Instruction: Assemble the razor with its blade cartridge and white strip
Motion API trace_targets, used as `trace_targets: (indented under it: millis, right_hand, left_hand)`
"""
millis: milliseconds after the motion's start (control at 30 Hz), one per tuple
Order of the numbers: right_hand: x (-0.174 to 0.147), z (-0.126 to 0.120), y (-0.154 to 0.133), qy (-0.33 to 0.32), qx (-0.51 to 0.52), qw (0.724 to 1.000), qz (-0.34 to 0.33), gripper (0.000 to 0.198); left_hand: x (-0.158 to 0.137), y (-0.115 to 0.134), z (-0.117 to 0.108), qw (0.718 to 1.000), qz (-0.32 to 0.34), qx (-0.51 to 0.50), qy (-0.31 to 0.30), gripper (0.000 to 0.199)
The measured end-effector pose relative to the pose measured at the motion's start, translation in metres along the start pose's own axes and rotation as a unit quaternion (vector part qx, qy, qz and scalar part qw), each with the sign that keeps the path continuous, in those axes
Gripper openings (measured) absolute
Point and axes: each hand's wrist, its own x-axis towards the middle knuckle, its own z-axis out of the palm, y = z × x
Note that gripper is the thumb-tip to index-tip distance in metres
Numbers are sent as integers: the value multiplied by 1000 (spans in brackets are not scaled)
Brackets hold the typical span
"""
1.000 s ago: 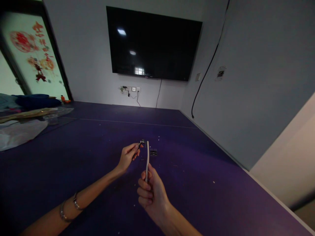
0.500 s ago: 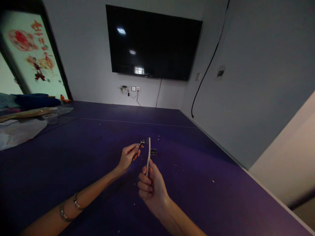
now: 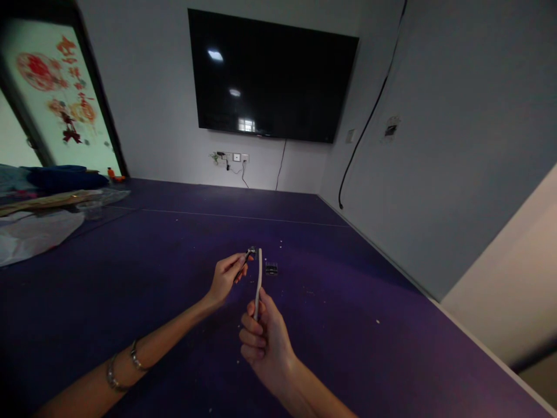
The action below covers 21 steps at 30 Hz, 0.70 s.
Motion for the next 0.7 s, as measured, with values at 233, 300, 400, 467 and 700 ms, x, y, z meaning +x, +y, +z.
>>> trace_targets:
  millis: [233,300,400,467,700]
  right_hand:
    - [1,0,-4,-3,16,1000,-14,28]
    - [3,0,-4,1,20,1000,-12,28]
    - [3,-2,2,8,23,1000,1,29]
    - [3,-4,6,10,27,1000,3,30]
    - [8,-4,0,-3,43,999,-18,29]
  left_hand:
    - [-2,-3,3,1000,4,-2,2,32]
    - [-3,-4,5,1000,6,-2,3,31]
    - [-3,-5,5,1000,13,-2,6,29]
    - [-2,-6,4,1000,22,0,15,28]
    - [-3,-8,5,999,33,-6,29,27]
